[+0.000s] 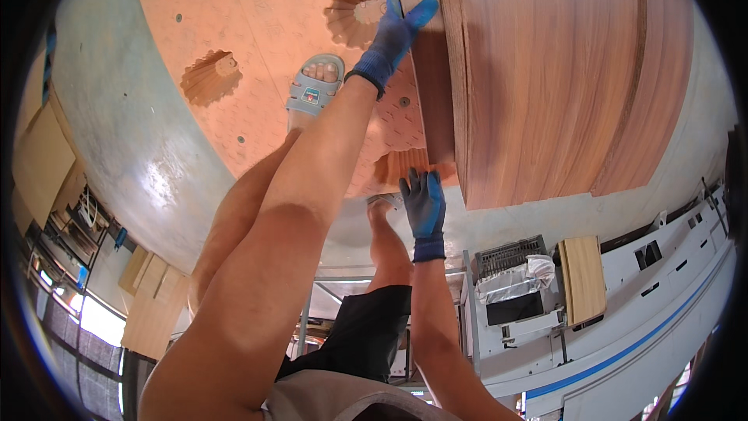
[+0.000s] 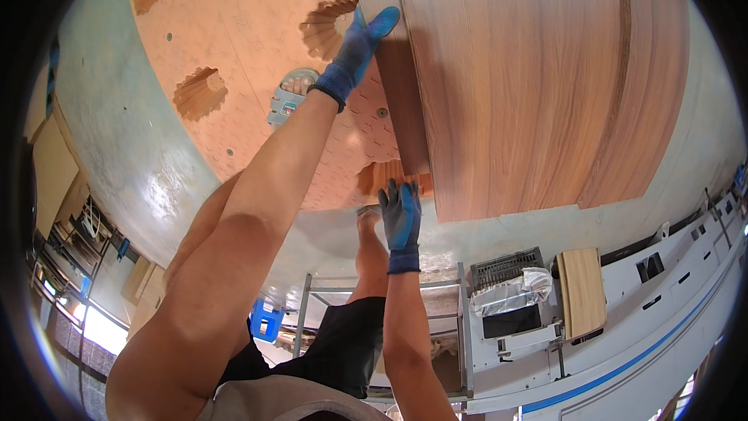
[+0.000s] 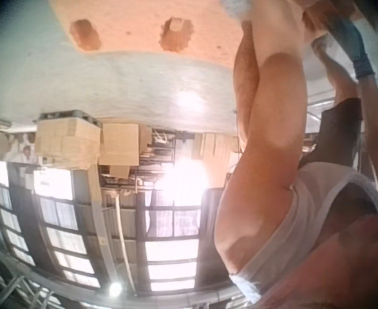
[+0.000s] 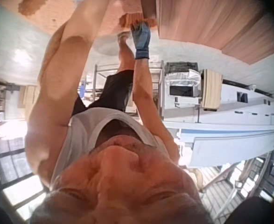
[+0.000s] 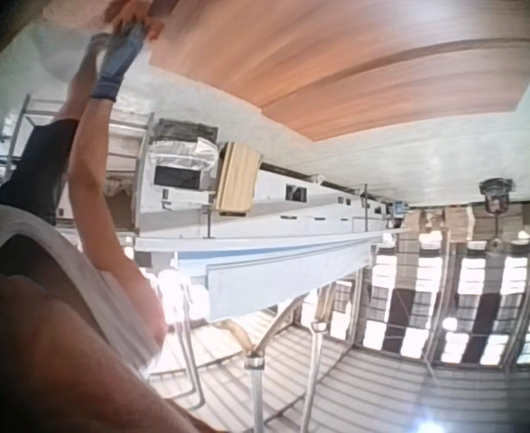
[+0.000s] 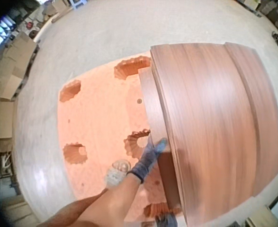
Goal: The person peels excess edge strips off wooden boards by hand, gathers the boards, and places them onto a pallet. The person repeats stacking boards onto the pallet and then carries a long wooden board across the workshop.
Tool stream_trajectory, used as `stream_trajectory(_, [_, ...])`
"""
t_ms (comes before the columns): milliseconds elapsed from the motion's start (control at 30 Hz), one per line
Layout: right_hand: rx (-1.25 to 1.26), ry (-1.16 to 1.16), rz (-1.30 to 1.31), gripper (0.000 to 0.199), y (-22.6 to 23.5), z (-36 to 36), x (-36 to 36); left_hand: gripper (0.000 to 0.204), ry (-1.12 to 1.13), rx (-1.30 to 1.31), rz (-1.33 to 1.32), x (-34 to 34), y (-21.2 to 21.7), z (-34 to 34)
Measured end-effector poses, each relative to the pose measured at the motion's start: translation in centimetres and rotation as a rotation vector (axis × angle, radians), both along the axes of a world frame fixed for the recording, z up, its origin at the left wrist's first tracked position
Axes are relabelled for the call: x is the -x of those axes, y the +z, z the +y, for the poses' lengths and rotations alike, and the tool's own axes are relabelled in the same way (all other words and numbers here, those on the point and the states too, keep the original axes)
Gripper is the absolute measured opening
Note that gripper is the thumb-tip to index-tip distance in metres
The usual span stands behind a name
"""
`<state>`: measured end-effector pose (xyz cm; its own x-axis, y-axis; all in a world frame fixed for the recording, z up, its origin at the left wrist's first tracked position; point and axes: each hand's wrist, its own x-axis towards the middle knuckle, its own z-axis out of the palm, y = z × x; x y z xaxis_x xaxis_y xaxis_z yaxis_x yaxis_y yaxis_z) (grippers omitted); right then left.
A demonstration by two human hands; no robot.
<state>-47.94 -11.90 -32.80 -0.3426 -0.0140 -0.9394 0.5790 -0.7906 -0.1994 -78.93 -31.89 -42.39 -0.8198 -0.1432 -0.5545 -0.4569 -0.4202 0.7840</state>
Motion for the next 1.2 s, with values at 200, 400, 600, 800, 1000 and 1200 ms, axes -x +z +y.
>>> stream_trajectory(200, [-0.005,0.117,0.184,0.053,-4.2,-1.4,5.1,0.110,0.022,-0.036,0.034,0.2,0.2,-1.1])
stream_trajectory(400, [-0.067,0.137,0.203,0.065,-5.2,-0.9,3.6,0.103,0.072,-0.111,-0.020,0.5,0.9,-0.5])
stream_trajectory(600, [-0.068,0.138,0.161,0.063,-5.6,-0.6,3.7,0.077,0.034,-0.009,0.003,0.9,1.9,-0.5])
stream_trajectory(800, [-0.113,0.195,-0.101,0.063,-2.8,0.9,3.8,0.080,-0.063,0.222,-0.098,0.6,2.9,0.4])
stream_trajectory(1000, [-0.225,0.448,-0.113,0.030,3.7,2.0,-0.4,0.052,-0.025,0.543,-0.259,-3.1,4.2,0.2])
stream_trajectory(1200, [-0.260,0.763,-0.200,0.051,13.8,0.7,-4.3,0.012,-0.322,1.293,0.233,-18.1,8.7,-2.6])
